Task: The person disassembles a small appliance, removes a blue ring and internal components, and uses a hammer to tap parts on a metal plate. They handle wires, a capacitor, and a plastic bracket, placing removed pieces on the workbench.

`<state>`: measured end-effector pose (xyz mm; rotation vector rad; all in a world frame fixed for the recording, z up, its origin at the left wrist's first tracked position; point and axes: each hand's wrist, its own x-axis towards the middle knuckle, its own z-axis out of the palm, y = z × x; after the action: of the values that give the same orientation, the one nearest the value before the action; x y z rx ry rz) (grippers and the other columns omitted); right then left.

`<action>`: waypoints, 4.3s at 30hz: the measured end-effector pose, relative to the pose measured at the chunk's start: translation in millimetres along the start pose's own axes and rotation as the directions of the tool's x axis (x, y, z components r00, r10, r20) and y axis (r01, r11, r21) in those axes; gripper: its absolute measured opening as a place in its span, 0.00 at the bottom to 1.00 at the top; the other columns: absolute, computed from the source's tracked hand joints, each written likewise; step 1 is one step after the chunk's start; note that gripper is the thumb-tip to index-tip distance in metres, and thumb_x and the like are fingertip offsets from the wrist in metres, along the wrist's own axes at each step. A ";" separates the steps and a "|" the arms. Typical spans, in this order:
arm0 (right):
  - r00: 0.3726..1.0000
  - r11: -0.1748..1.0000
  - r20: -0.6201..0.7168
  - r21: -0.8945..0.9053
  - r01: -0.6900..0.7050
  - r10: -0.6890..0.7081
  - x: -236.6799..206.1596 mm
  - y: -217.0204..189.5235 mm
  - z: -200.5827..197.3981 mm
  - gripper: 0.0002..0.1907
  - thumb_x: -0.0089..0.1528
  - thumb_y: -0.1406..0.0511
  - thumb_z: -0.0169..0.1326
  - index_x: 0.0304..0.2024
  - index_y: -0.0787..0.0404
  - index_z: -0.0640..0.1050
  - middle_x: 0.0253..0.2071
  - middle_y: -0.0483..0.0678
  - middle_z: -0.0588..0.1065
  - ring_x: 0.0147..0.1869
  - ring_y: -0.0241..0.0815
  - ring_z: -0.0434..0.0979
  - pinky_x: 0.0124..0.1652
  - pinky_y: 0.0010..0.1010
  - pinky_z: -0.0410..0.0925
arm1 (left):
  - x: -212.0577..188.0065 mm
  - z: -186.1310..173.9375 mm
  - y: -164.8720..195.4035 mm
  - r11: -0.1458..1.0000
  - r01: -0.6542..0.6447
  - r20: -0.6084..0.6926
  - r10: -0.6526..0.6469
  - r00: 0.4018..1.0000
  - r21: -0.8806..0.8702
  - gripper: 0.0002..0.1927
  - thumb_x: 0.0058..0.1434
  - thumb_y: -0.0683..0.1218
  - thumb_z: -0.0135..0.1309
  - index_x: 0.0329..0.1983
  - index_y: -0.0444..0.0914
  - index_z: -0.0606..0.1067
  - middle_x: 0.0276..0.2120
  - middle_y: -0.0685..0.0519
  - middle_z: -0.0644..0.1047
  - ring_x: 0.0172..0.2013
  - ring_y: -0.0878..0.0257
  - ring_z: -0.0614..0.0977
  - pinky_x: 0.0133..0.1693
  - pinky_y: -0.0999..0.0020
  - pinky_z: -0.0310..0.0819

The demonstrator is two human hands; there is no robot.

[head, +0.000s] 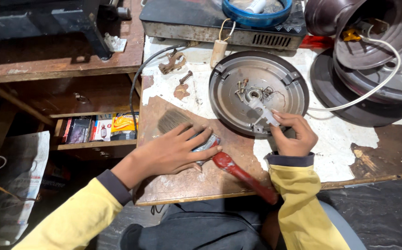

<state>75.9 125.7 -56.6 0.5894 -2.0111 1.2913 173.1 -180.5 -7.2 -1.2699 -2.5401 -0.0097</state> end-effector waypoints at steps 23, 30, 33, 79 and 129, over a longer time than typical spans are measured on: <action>0.999 1.000 0.029 0.026 -0.014 0.014 -1.1 -11.5 -1.2 0.13 0.51 0.79 0.65 0.37 0.62 0.81 0.44 0.49 0.83 0.50 0.42 0.82 0.55 0.30 0.71 | 106.8 5.6 5.8 0.885 0.139 -0.392 -0.331 0.858 -0.444 0.28 0.56 0.32 0.54 0.61 0.36 0.69 0.57 0.44 0.71 0.57 0.46 0.75 0.57 0.55 0.72; 0.999 0.999 0.028 0.025 -0.047 0.046 -1.8 -6.9 0.0 0.13 0.52 0.78 0.65 0.37 0.62 0.81 0.43 0.48 0.83 0.51 0.42 0.81 0.56 0.31 0.71 | 110.0 8.3 7.0 0.883 0.164 -0.334 -0.330 0.883 -0.439 0.31 0.49 0.30 0.54 0.59 0.36 0.70 0.54 0.43 0.70 0.55 0.45 0.74 0.54 0.54 0.72; 0.998 0.999 0.034 0.008 -0.050 0.050 -2.2 -6.4 0.4 0.13 0.52 0.78 0.65 0.38 0.62 0.82 0.43 0.48 0.83 0.51 0.43 0.80 0.56 0.32 0.70 | 111.4 8.8 7.4 0.886 0.168 -0.339 -0.332 0.880 -0.432 0.31 0.49 0.30 0.54 0.58 0.35 0.69 0.54 0.42 0.69 0.55 0.44 0.73 0.54 0.53 0.71; 0.994 0.981 0.077 -0.172 0.088 -0.076 9.5 -19.1 0.5 0.08 0.57 0.69 0.68 0.38 0.59 0.82 0.37 0.46 0.81 0.43 0.43 0.78 0.52 0.33 0.66 | 118.1 14.8 -74.6 0.792 0.388 -0.504 -0.602 0.619 -0.471 0.28 0.51 0.25 0.52 0.57 0.34 0.68 0.50 0.39 0.65 0.52 0.41 0.70 0.52 0.50 0.67; 0.998 0.977 0.053 -0.207 0.049 -0.039 5.2 -1.2 -0.4 0.06 0.60 0.67 0.67 0.39 0.60 0.83 0.37 0.46 0.81 0.44 0.42 0.77 0.53 0.31 0.65 | 39.0 47.9 -197.9 0.637 0.639 -0.358 -0.771 0.526 -0.431 0.18 0.60 0.35 0.59 0.52 0.37 0.71 0.39 0.40 0.76 0.44 0.42 0.75 0.45 0.49 0.69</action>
<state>73.4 125.5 -51.9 0.5665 -2.1276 1.0331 -16.4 -263.9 -17.4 -0.1040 -2.3907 -0.7699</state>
